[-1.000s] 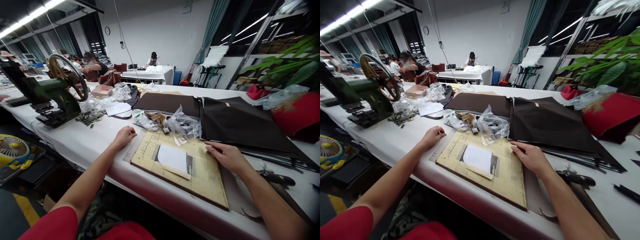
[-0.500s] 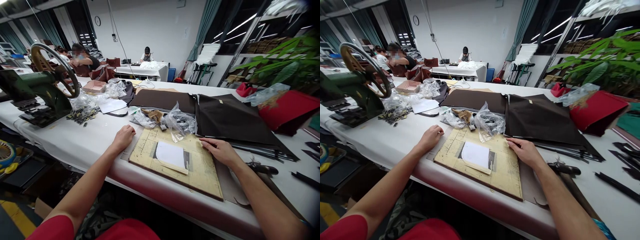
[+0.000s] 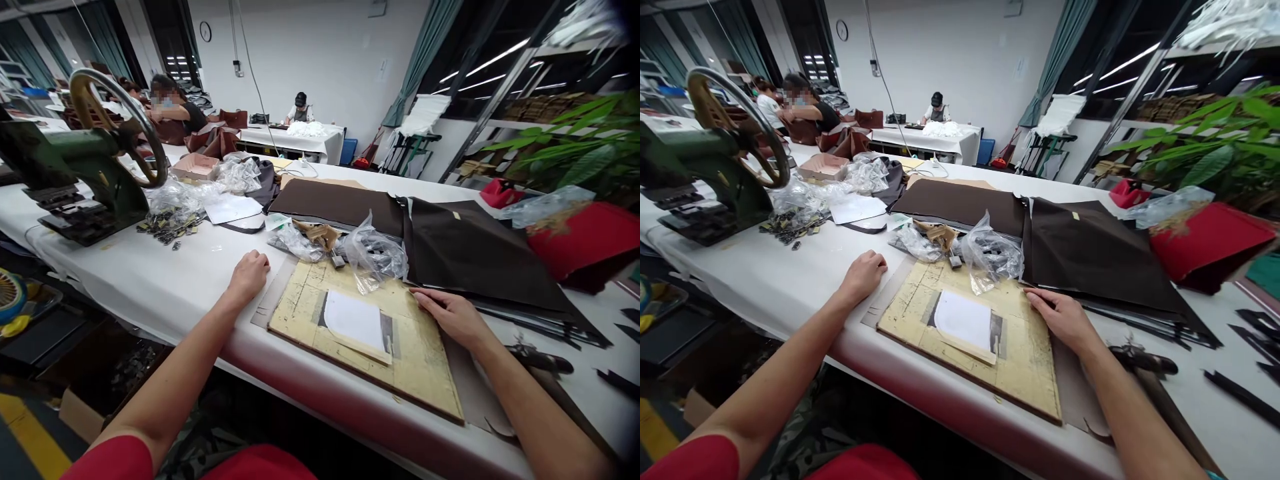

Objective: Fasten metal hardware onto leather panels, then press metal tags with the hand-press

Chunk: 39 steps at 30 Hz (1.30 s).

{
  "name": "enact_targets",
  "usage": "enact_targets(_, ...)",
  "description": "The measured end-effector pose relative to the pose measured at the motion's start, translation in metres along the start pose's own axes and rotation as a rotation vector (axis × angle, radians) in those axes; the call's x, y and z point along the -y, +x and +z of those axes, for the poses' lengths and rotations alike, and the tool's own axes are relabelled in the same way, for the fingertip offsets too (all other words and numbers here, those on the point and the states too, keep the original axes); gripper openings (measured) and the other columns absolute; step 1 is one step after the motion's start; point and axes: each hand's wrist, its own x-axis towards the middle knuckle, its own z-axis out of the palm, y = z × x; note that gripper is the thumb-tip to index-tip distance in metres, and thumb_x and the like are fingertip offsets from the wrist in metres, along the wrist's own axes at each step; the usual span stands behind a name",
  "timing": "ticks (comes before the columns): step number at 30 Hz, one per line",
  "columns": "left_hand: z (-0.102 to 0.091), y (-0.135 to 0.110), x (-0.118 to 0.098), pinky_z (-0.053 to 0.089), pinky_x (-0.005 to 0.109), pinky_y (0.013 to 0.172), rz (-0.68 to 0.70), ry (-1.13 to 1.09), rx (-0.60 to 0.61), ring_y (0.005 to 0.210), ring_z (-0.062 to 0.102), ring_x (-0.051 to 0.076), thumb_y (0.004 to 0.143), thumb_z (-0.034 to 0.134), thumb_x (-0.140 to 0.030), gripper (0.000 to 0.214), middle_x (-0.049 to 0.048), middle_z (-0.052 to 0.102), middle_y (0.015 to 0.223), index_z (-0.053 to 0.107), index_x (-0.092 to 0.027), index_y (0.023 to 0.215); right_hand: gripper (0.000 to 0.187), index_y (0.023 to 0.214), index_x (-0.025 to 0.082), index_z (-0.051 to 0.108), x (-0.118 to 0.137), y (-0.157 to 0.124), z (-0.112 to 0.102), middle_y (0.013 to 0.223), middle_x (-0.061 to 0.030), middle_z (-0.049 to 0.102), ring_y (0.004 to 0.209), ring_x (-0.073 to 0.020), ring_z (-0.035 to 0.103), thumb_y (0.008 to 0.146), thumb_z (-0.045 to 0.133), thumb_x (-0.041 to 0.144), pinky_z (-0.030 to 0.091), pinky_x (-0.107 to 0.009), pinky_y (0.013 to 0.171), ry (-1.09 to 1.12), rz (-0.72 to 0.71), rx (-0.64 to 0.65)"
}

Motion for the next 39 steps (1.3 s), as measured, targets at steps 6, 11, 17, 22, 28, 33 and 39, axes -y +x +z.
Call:
enact_targets(6, 0.006, 0.004, 0.005, 0.051, 0.041, 0.09, -0.058, -0.01, -0.007, 0.104, 0.062, 0.03, 0.097, 0.053, -0.022, 0.013, 0.0121, 0.063, 0.105, 0.065, -0.019, 0.095, 0.038, 0.116, 0.024, 0.078, 0.11, 0.022, 0.018, 0.112, -0.0063, 0.077, 0.096, -0.0231, 0.072, 0.099, 0.051, 0.044, 0.055, -0.032, 0.085, -0.124, -0.328, 0.021)
enact_targets(11, 0.006, 0.002, 0.013, 0.051, 0.042, 0.088, -0.055, -0.015, -0.024, 0.105, 0.061, 0.031, 0.098, 0.052, -0.024, 0.014, 0.0119, 0.063, 0.105, 0.064, -0.02, 0.093, 0.042, 0.131, 0.021, 0.068, 0.184, 0.056, 0.072, 0.116, -0.014, 0.072, 0.1, -0.0303, 0.069, 0.1, 0.053, 0.046, 0.053, -0.039, 0.086, -0.537, -0.275, 0.122)
enact_targets(17, -0.005, -0.021, -0.03, 0.052, 0.039, 0.087, 0.193, -0.196, -0.063, 0.101, 0.061, 0.026, 0.099, 0.054, -0.024, 0.009, 0.0087, 0.064, 0.105, 0.06, -0.022, 0.092, 0.026, 0.109, 0.02, 0.075, 0.157, 0.08, 0.077, 0.096, -0.0077, 0.075, 0.086, -0.0232, 0.069, 0.09, 0.066, 0.035, 0.055, -0.032, 0.075, -0.003, -0.036, 0.034)
enact_targets(22, -0.001, -0.03, -0.093, 0.052, 0.035, 0.082, 0.516, -0.226, 0.095, 0.093, 0.062, 0.023, 0.099, 0.054, -0.022, 0.009, 0.0069, 0.065, 0.098, 0.06, -0.022, 0.092, 0.019, 0.085, 0.016, 0.07, 0.13, 0.081, 0.053, 0.073, -0.0038, 0.071, 0.052, -0.0108, 0.058, 0.088, 0.07, 0.035, 0.048, -0.02, 0.046, 0.913, 0.354, 0.075)
enact_targets(28, 0.003, 0.004, -0.097, 0.054, 0.038, 0.088, 0.615, -0.144, 0.203, 0.102, 0.063, 0.026, 0.099, 0.055, -0.026, 0.013, 0.0096, 0.067, 0.106, 0.066, -0.02, 0.102, 0.021, 0.085, 0.015, 0.067, 0.127, 0.081, 0.054, 0.081, -0.0064, 0.075, 0.058, -0.011, 0.066, 0.098, 0.064, 0.031, 0.058, -0.02, 0.053, 1.221, 0.445, 0.108)
enact_targets(33, 0.006, 0.067, -0.065, 0.051, 0.04, 0.105, 0.564, -0.097, 0.162, 0.124, 0.061, 0.028, 0.097, 0.046, -0.015, 0.032, 0.0106, 0.065, 0.134, 0.069, -0.019, 0.12, 0.022, 0.08, 0.015, 0.065, 0.128, 0.08, 0.059, 0.071, -0.0029, 0.07, 0.057, -0.0114, 0.067, 0.095, 0.07, 0.03, 0.057, -0.019, 0.05, 1.146, 0.435, 0.142)
enact_targets(39, 0.029, 0.128, -0.035, 0.043, 0.04, 0.118, 0.602, -0.243, 0.168, 0.135, 0.055, 0.026, 0.094, 0.044, -0.016, 0.043, 0.0089, 0.061, 0.145, 0.067, -0.017, 0.131, 0.015, 0.09, 0.016, 0.071, 0.131, 0.078, 0.066, 0.071, -0.0004, 0.068, 0.056, -0.011, 0.065, 0.091, 0.073, 0.03, 0.053, -0.018, 0.048, 0.981, 0.367, 0.103)
